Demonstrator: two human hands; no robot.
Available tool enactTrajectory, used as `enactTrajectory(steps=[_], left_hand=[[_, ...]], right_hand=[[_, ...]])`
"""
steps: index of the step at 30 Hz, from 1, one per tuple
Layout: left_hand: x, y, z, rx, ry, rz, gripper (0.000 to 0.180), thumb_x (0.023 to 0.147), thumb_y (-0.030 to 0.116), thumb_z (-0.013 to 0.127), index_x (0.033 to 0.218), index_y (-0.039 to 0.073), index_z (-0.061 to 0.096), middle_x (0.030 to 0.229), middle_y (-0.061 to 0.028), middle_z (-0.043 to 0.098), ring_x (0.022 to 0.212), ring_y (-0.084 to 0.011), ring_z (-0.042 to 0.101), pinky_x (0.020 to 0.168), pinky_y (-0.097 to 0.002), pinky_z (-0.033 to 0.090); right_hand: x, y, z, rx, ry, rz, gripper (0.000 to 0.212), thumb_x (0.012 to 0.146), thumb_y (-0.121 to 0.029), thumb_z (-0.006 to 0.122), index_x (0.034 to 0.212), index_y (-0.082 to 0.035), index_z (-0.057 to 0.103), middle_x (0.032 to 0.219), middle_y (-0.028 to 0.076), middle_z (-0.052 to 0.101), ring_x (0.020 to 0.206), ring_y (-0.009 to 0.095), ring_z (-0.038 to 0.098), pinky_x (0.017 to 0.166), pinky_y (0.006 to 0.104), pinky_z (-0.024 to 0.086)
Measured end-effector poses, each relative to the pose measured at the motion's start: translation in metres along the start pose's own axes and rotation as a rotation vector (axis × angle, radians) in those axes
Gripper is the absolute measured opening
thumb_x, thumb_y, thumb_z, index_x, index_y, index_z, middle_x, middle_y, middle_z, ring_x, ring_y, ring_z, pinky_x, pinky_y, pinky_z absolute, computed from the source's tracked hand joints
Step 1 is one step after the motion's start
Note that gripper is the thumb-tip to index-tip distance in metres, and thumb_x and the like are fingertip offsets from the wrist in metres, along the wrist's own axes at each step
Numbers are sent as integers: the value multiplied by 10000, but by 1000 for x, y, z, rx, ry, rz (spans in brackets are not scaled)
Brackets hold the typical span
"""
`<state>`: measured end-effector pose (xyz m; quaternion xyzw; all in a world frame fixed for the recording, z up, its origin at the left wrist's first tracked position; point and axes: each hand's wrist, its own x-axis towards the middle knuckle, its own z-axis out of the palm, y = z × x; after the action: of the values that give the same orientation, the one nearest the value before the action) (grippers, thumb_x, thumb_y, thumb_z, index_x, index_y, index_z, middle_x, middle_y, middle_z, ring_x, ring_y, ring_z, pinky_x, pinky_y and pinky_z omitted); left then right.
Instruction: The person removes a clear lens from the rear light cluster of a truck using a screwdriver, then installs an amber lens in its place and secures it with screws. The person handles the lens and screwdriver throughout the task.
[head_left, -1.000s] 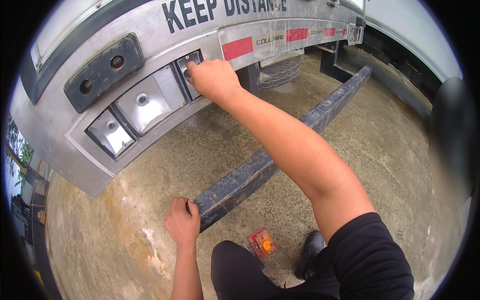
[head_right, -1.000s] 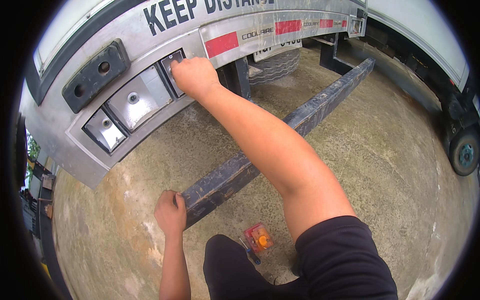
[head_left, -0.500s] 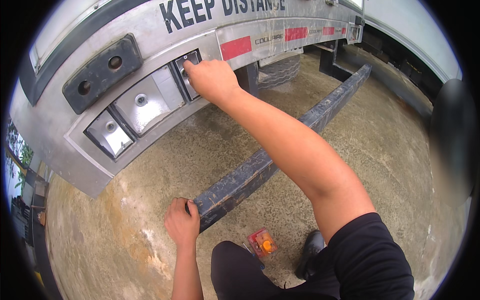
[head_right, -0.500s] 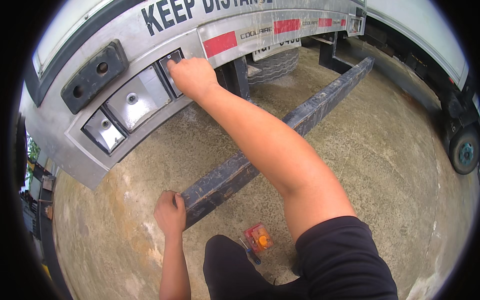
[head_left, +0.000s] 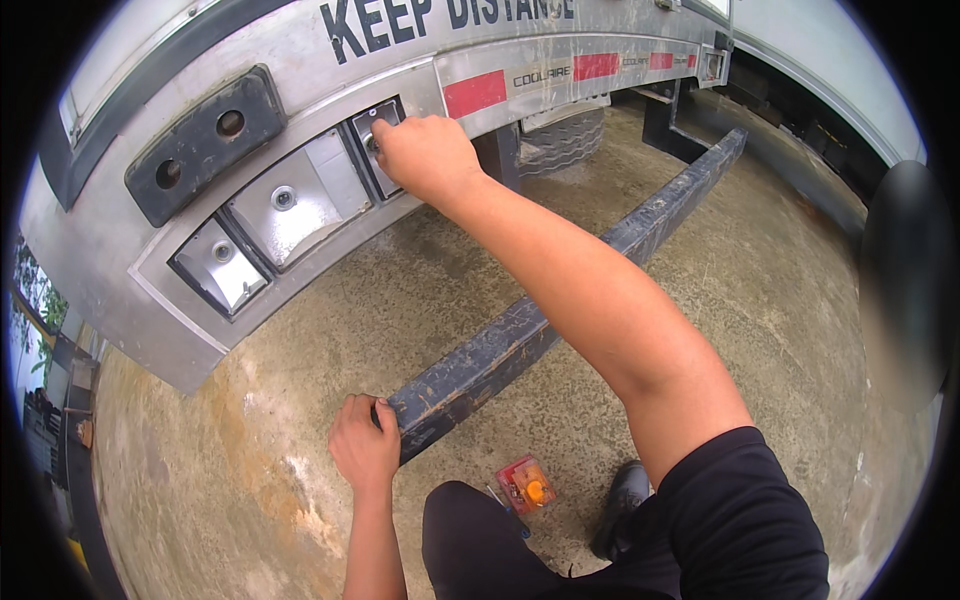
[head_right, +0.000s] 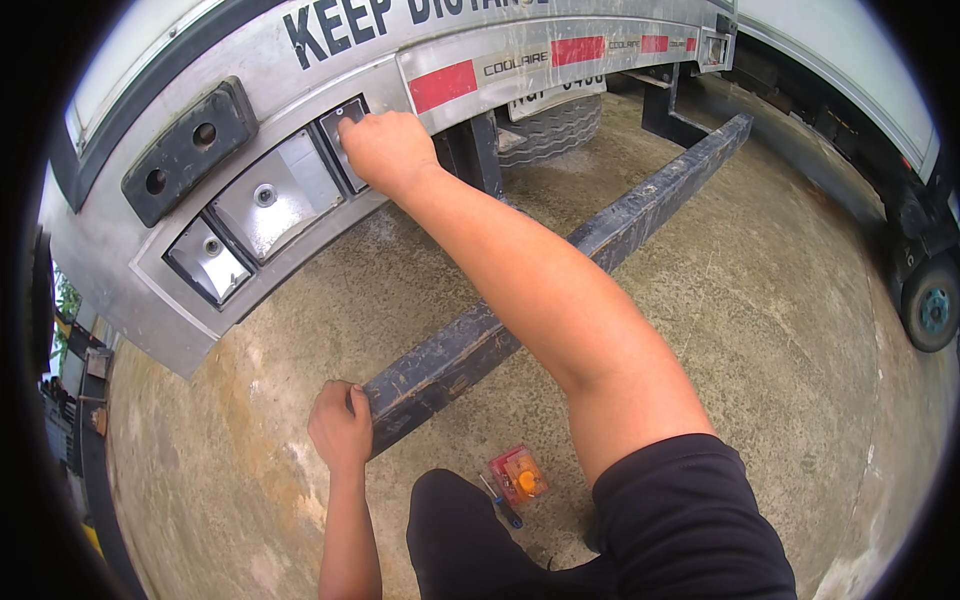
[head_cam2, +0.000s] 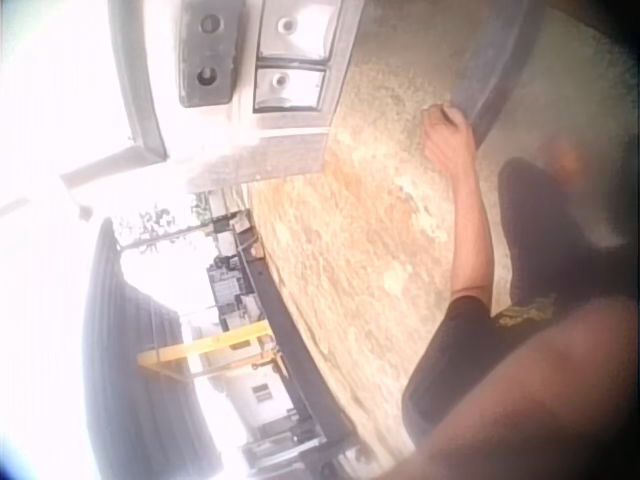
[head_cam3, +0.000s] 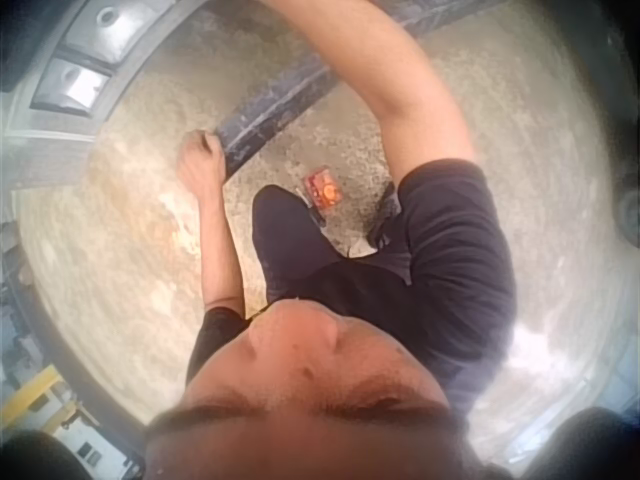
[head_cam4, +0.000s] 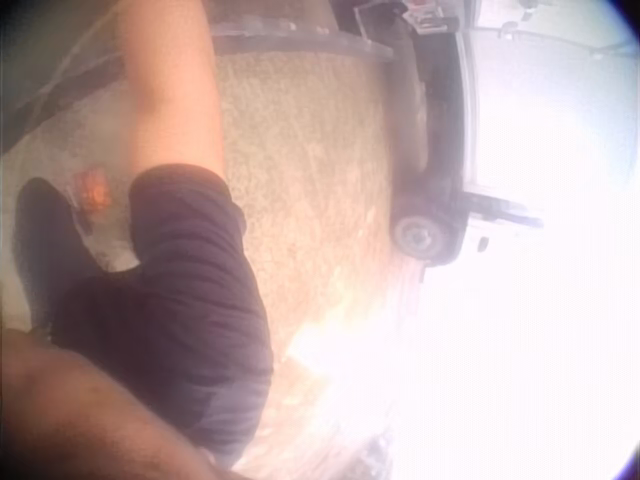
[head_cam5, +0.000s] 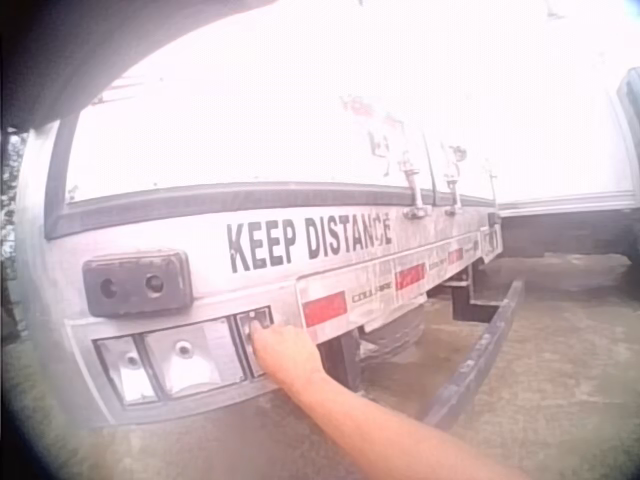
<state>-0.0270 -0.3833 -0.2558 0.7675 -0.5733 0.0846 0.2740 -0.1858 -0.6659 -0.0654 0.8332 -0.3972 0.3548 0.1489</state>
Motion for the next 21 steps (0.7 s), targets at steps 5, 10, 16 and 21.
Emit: enactTrajectory(steps=[5,10,16,21], left_hand=[[-1,1,-2,-19,-6,-7,219,996,251,641,913,57,700,949,-122,678,911,-379,674,820,-512,515],[2,5,-5,19,-28,-27,217,1004,254,634,934,64,714,950,-118,685,883,-374,682,785,-493,524],[-1,-7,8,19,7,-3,287,1045,329,608,978,74,724,930,-129,706,852,-368,689,752,-467,521],[-2,-6,11,40,12,-81,305,1069,367,602,1036,100,747,940,-119,747,821,-324,700,751,-419,531]], right_hand=[[-6,-5,-7,14,16,32,272,985,-314,714,1116,-76,697,892,180,779,856,406,769,758,534,615],[-84,-16,-57,265,63,126,281,991,-296,747,1039,-20,745,725,151,747,687,337,744,659,452,589],[-227,5,-91,1127,-1358,311,289,983,-316,760,1045,-35,794,818,99,809,622,159,744,591,311,566],[-377,-28,47,849,-2052,470,325,1019,-267,700,1148,23,771,1067,170,824,866,226,811,759,368,637]])
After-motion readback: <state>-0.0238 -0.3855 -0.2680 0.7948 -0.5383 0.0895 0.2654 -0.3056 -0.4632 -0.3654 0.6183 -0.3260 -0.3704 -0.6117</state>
